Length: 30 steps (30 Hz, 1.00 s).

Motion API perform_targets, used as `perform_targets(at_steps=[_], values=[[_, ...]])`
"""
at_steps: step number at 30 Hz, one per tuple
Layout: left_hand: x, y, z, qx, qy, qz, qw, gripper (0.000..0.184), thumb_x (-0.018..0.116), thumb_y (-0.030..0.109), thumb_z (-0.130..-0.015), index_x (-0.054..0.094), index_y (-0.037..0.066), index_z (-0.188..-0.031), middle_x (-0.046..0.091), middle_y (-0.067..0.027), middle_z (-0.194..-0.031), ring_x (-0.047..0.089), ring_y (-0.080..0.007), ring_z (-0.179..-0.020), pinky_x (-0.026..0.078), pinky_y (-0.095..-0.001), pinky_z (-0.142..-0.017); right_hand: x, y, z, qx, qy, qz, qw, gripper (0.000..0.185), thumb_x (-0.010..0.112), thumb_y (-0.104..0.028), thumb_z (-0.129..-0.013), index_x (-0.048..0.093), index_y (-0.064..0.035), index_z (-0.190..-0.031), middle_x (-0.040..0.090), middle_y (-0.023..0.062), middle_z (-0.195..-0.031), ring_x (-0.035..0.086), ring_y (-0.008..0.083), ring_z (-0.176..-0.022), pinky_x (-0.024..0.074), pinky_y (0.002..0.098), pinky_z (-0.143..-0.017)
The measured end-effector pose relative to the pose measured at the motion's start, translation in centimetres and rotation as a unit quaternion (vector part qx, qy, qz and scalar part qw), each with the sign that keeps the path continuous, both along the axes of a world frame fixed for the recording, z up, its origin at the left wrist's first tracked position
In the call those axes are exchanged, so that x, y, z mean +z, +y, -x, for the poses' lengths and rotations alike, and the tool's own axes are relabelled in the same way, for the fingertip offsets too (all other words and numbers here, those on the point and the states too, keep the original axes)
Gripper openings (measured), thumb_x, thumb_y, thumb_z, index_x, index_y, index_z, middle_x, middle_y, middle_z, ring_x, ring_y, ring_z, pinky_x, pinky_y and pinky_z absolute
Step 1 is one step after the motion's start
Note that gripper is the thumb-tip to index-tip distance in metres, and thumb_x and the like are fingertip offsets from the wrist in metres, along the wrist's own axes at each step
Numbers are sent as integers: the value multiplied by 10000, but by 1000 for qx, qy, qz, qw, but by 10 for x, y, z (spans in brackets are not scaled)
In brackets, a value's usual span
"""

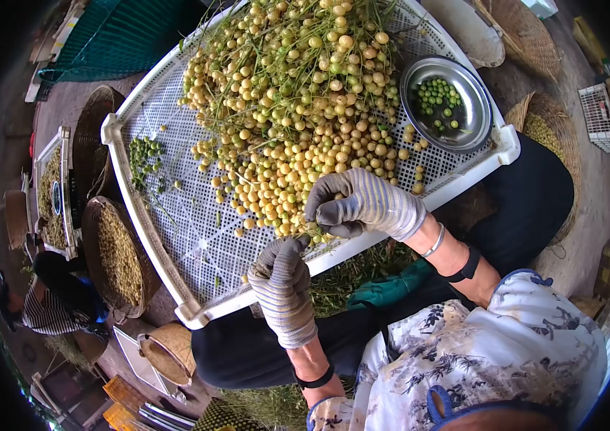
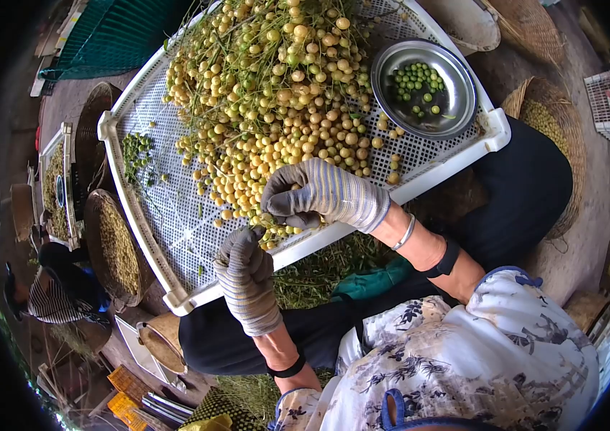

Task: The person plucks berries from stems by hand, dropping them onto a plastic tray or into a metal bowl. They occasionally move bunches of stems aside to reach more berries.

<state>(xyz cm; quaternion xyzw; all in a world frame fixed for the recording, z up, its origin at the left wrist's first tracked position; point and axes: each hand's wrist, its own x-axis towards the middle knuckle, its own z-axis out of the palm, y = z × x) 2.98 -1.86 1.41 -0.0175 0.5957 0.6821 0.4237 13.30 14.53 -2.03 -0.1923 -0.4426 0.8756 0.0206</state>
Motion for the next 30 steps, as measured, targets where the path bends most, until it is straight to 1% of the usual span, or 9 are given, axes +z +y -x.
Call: perform_targets(at_steps=[4,9,13,20,22,24,26,28,30], values=[[1,-5,1,-6,-13,-26,1000,164,677,154,-857,661,-9,-857,375,93,-530,275,-16,-428,198,-193,-411,-8,-2,-2,-111,68,173,976,457,703,-465,-840,632,-38,-985,547,-1,-631,413,31,-466,264,186,-408],[-3,-7,-1,-1,-16,-21,1000,152,678,155,-859,647,10,-825,371,97,-525,285,-13,-421,204,-187,-402,-4,-7,4,-11,22,-6,1000,698,641,-673,-758,619,-38,-1048,557,-15,-631,469,44,-512,336,177,-489],[0,-7,-2,1,-8,-24,1000,144,659,148,-875,639,16,-823,376,94,-527,278,-12,-409,196,-187,-394,5,-10,7,41,27,62,997,539,780,-488,-733,657,-35,-997,556,-19,-628,446,38,-478,285,178,-418],[33,-38,12,13,-38,-144,989,150,642,152,-906,639,3,-893,332,94,-500,232,-14,-384,163,-202,-360,-2,4,24,-99,140,141,975,374,718,-299,-855,623,13,-1038,616,31,-761,470,51,-514,355,174,-455],[55,-69,28,70,36,-135,988,160,641,162,-913,648,3,-907,308,94,-481,204,-15,-367,145,-211,-333,17,18,29,-72,110,-82,988,361,667,-322,-897,639,-4,-1067,654,55,-813,611,123,-669,481,237,-574],[89,-119,43,126,66,-134,981,181,649,116,-901,664,-34,-1001,460,54,-524,356,-21,-405,292,-190,-366,20,29,41,-27,95,-535,839,428,669,-391,-878,642,-43,-1126,690,98,-933,667,219,-863,525,326,-773],[120,-187,52,205,155,-74,964,321,636,136,-912,610,20,-1211,394,88,-542,328,-8,-406,256,-175,-362,34,41,55,-46,46,-622,780,378,696,-375,-844,689,-84,-1084,704,105,-1018,672,221,-949,519,340,-860],[138,-234,54,276,253,39,926,316,636,157,-906,613,21,-1190,415,70,-550,359,-36,-422,280,-198,-372,53,59,66,-105,-3,-481,870,329,715,-324,-835,704,-62,-1035,712,74,-1005,660,170,-940,508,320,-868],[139,-268,49,293,343,225,864,313,636,179,-899,617,22,-1169,436,51,-557,390,-64,-438,303,-221,-383,57,86,83,-169,12,-542,823,256,707,-258,-848,714,-59,-1008,723,62,-936,666,156,-879,517,303,-834]])
